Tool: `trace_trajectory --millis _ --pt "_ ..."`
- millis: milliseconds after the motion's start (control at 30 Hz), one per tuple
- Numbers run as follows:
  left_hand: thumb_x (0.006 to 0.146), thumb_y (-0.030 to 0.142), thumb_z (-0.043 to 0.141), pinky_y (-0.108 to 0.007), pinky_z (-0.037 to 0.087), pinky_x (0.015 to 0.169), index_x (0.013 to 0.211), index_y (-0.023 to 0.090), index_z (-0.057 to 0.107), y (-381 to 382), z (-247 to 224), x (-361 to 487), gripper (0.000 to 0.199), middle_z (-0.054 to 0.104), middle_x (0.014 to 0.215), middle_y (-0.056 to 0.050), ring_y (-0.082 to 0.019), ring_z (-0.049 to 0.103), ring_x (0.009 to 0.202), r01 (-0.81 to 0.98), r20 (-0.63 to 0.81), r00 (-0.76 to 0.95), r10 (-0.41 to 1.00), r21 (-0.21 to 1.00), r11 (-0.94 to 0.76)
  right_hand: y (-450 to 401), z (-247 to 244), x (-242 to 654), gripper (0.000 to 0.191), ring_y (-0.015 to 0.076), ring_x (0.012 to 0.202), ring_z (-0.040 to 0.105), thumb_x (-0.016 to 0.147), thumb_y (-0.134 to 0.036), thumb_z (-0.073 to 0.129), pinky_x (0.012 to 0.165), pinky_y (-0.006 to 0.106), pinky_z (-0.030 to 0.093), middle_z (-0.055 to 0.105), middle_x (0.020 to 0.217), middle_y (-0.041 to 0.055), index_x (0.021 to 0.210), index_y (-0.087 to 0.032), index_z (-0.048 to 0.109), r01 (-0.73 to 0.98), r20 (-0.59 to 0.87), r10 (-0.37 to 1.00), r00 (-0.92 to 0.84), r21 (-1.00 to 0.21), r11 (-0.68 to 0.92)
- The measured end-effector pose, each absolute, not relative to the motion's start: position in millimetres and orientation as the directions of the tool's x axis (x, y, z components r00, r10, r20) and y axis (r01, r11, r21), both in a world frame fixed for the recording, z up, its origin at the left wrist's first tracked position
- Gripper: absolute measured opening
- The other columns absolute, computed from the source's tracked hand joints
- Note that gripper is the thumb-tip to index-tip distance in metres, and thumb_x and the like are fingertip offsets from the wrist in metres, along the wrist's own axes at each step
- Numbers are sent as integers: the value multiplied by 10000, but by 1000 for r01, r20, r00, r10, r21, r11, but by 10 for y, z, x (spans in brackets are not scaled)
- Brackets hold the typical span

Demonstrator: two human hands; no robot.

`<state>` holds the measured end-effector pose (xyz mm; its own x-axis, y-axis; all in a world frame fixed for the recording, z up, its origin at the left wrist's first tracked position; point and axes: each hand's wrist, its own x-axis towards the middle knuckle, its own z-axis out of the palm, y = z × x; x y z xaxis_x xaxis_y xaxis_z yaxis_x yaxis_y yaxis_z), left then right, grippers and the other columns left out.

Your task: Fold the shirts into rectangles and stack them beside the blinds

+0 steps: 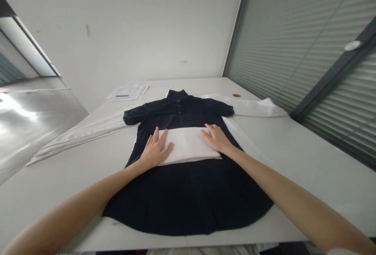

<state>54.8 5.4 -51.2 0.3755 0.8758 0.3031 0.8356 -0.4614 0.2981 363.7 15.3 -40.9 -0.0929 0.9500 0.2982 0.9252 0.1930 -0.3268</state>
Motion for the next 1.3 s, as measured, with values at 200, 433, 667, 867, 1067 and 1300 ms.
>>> trace_trajectory --millis 200,433,667,867,1067,1300 --pt "987 586 371 -592 296 1140 1524 187 342 39 -475 545 670 198 1615 -223 -390 283 1458 839 283 358 890 322 -440 181 -358 3776 582 352 1082 558 930 -698 375 936 546 455 591 1112 136 1003 -241 729 961 226 973 -49 -256 107" --pt "980 459 481 -647 217 1161 1454 228 452 -61 -322 558 528 206 1630 -145 -388 165 1497 799 480 427 766 197 -568 228 -383 3793 508 343 1072 577 897 -668 492 926 520 465 599 1111 132 1057 -235 705 933 232 971 -62 -331 139" --pt "1008 306 462 -526 266 1205 1530 273 346 -265 -81 651 536 379 1569 -86 -277 292 1476 362 376 870 319 -46 -931 285 -334 3831 473 268 987 654 801 -544 691 876 427 523 689 1075 93 1124 -213 592 578 196 979 -51 -794 189" --pt "1028 301 440 -488 302 1197 1506 234 388 -270 -172 668 486 379 1568 -93 -258 298 1474 342 351 889 296 -77 -937 239 -319 3750 454 260 935 700 830 -467 678 766 406 588 708 1053 93 1185 -238 513 207 -75 996 -50 -976 -63" --pt "1007 297 480 -520 323 1171 1468 242 449 -307 -164 651 465 404 1553 -101 -286 356 1443 400 436 840 323 -94 -912 204 -172 3839 553 253 866 710 809 -329 683 725 397 601 718 969 68 1320 -251 488 192 -77 994 -80 -980 -61" --pt "994 271 496 -504 353 1153 1350 244 575 -288 -207 668 365 526 1458 -87 -250 476 1356 410 408 831 377 8 -912 -182 108 5043 487 245 852 706 706 -245 754 649 301 577 729 1021 75 1171 -234 613 271 -29 940 341 -954 -128"
